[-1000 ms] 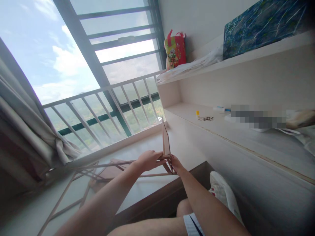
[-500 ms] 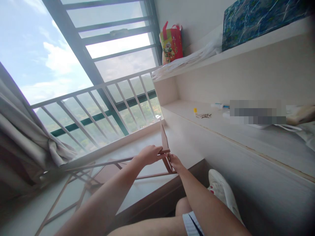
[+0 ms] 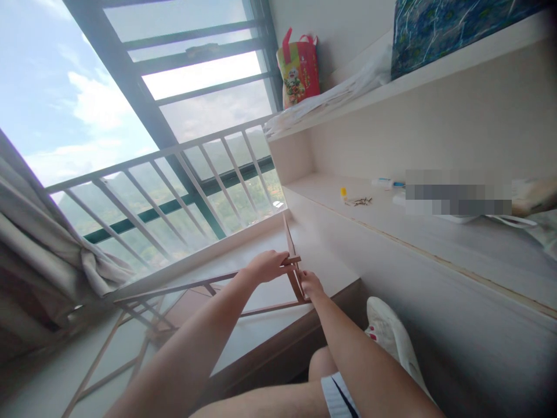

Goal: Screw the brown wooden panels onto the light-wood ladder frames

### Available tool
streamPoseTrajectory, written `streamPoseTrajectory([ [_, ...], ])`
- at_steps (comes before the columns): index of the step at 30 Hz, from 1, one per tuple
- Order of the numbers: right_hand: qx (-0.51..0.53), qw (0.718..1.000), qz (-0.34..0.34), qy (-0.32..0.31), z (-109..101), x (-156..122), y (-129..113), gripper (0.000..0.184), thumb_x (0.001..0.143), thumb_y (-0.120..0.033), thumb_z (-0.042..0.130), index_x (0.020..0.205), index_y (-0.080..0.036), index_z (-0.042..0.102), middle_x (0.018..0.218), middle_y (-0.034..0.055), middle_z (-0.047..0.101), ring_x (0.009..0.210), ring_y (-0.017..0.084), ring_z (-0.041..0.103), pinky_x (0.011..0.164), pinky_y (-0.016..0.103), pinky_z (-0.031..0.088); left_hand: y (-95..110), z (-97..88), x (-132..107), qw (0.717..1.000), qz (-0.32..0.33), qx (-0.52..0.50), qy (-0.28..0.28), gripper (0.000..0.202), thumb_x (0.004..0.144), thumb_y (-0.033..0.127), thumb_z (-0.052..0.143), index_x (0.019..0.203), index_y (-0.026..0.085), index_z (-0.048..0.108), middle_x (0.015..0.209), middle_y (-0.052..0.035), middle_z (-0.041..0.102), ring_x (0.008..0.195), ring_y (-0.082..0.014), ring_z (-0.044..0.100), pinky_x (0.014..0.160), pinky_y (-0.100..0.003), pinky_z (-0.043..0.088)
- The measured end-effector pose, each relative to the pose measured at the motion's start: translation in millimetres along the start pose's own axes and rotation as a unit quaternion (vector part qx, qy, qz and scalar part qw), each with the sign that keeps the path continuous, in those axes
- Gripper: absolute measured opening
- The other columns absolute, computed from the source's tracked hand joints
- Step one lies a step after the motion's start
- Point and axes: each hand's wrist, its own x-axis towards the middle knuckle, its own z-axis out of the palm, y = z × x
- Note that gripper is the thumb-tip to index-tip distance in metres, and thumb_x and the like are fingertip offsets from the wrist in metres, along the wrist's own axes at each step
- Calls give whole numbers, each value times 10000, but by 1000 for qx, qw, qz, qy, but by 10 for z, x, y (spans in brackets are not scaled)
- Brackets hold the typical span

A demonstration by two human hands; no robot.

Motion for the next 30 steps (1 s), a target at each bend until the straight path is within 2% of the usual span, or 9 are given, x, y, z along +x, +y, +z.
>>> streamPoseTrajectory([
  [4,-24,1000,5,17,-68,-27,-71,253,815,-387,568,743,-213,738,748,92,720,804,245,670,670,300,418,52,27,43,1000,5,8,-6,489,922,630,378,956,208,622,802,-87,674,712,-228,648,584,-277,419],
  [11,-10,997,-40,68,-78,-117,-302,315,837,-275,470,1011,-230,728,978,70,738,955,242,654,806,311,452,-28,73,29,999,-21,-1,31,535,878,702,404,990,225,617,831,-66,679,759,-230,649,614,-271,409],
  [15,-5,992,-76,97,-108,-214,-405,399,789,-202,476,1142,-203,662,1149,73,694,1091,240,607,935,314,427,-223,115,-196,994,-34,-46,90,473,857,628,546,1120,238,595,962,-54,683,904,-221,627,728,-283,441],
  [18,-11,988,-110,104,-128,-276,-437,398,789,-197,493,1156,-190,646,1172,85,680,1098,239,599,956,314,423,-374,187,-505,979,-68,-73,175,447,858,562,594,1164,236,594,1021,-55,667,991,-226,594,853,-326,439],
  [22,-27,983,-148,106,-133,-318,-435,347,809,-197,492,1109,-179,665,1120,100,692,1043,244,619,915,331,449,-447,413,-984,938,-132,-111,299,298,923,460,534,1076,218,617,982,-52,653,971,-220,574,905,-372,424],
  [25,-22,981,-154,117,-121,-326,-419,321,804,-193,497,1071,-173,675,1119,98,690,1067,244,614,935,342,446,-386,663,-1227,916,-140,-155,343,226,948,394,493,1003,211,613,931,-45,639,903,-206,574,851,-351,442],
  [27,-13,980,-153,128,-105,-328,-409,314,795,-195,503,1056,-168,677,1123,99,688,1082,247,610,942,348,445,-295,817,-1282,907,-144,-177,355,197,945,365,492,952,210,614,894,-41,633,863,-202,577,826,-342,445],
  [30,-9,979,-148,137,-73,-340,-404,318,787,-197,500,1050,-170,677,1123,97,685,1079,248,609,949,359,441,-71,979,-1225,898,-146,-213,357,177,947,326,479,921,206,607,889,-44,624,869,-199,569,830,-334,440],
])
